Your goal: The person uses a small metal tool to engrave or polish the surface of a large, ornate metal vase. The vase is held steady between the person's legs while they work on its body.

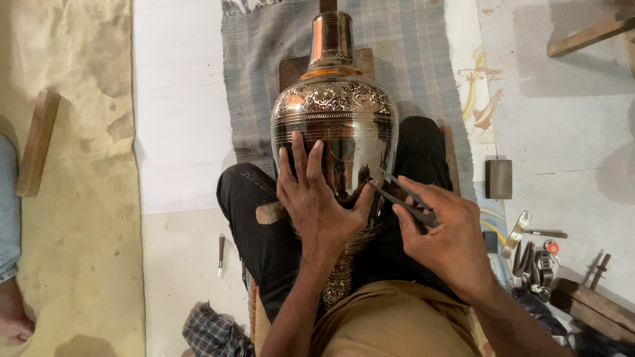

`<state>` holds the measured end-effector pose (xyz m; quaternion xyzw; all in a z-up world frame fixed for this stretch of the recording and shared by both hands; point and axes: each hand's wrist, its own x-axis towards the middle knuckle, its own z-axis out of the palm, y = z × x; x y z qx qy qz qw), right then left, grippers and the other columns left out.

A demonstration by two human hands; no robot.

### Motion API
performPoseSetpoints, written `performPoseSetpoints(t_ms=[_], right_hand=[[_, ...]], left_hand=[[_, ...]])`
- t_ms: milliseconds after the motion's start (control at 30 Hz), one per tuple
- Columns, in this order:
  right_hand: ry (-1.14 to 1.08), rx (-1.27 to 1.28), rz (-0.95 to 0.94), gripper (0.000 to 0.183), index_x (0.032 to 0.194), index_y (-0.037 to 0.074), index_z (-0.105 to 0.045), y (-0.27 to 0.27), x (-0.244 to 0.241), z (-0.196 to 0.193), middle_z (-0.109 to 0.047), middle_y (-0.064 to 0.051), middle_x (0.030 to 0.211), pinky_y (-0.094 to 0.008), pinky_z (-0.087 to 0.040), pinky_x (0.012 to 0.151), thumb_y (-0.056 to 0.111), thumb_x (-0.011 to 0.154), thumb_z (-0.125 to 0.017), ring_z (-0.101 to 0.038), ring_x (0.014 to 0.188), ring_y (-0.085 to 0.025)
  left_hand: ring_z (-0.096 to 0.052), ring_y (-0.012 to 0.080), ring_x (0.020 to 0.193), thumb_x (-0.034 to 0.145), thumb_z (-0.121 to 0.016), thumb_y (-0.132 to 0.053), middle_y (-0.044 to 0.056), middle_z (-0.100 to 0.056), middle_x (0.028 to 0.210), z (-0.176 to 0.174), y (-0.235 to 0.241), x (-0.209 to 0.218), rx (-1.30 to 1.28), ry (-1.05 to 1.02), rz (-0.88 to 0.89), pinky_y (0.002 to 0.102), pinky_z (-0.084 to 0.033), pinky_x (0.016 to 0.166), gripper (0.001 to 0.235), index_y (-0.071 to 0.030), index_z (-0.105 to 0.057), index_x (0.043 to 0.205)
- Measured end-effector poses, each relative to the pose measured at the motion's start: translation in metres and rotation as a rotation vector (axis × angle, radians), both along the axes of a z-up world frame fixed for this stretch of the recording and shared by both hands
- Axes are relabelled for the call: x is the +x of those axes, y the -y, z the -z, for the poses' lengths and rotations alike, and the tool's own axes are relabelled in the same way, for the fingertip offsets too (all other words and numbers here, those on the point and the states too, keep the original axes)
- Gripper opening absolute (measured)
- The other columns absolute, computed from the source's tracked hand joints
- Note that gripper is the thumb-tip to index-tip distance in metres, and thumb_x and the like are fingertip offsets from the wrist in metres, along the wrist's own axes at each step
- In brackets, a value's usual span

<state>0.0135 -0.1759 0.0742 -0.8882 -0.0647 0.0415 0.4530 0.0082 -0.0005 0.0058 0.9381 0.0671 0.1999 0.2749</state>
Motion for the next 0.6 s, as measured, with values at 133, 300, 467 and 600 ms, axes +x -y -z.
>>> performPoseSetpoints(t_ms=[133, 300, 467, 600], right_hand=[[-0.093, -0.140, -0.094, 0.048, 0.130, 0.005, -0.072, 0.000, 0.017, -0.013, -0.077, -0.012, 0.095, -0.030, -0.056, 0.053, 0.011, 0.083, -0.080, -0.072, 0.061, -0.017], [-0.132, -0.289, -0.264, 0.042, 0.117, 0.002, -0.074, -0.002, 0.053, -0.030, -0.077, -0.017, 0.096, -0.040, -0.060, 0.070, 0.009, 0.076, -0.076, -0.073, 0.067, -0.025], [-0.015, -0.344, -0.421, 0.040, 0.107, 0.000, -0.077, -0.013, 0.075, -0.048, -0.076, -0.018, 0.082, -0.042, -0.056, 0.077, 0.005, 0.067, -0.074, -0.072, 0.063, -0.027], [-0.263, -0.403, -0.352, 0.043, 0.114, 0.005, -0.077, -0.019, 0.082, -0.059, -0.072, -0.016, 0.070, -0.042, -0.054, 0.060, 0.007, 0.070, -0.074, -0.068, 0.055, -0.029]], left_hand=[[-0.025, 0.0501, 0.154, 0.079, -0.083, -0.048, 0.019, -0.026, 0.169, -0.001, -0.001, 0.001, -0.011, -0.026, -0.010, 0.067, -0.025, 0.120, 0.102, -0.016, -0.025, 0.156], [-0.024, 0.0494, 0.155, 0.082, -0.082, -0.054, 0.017, -0.025, 0.169, -0.001, -0.001, 0.000, -0.007, -0.053, -0.019, 0.065, -0.025, 0.122, 0.101, -0.015, -0.026, 0.156], [-0.024, 0.0487, 0.155, 0.084, -0.081, -0.055, 0.018, -0.025, 0.170, -0.004, 0.000, 0.001, 0.000, -0.063, -0.023, 0.064, -0.026, 0.122, 0.099, -0.015, -0.027, 0.157], [-0.024, 0.0489, 0.155, 0.084, -0.082, -0.055, 0.018, -0.025, 0.169, -0.006, 0.000, 0.001, 0.007, -0.069, -0.025, 0.064, -0.026, 0.122, 0.099, -0.015, -0.027, 0.156]])
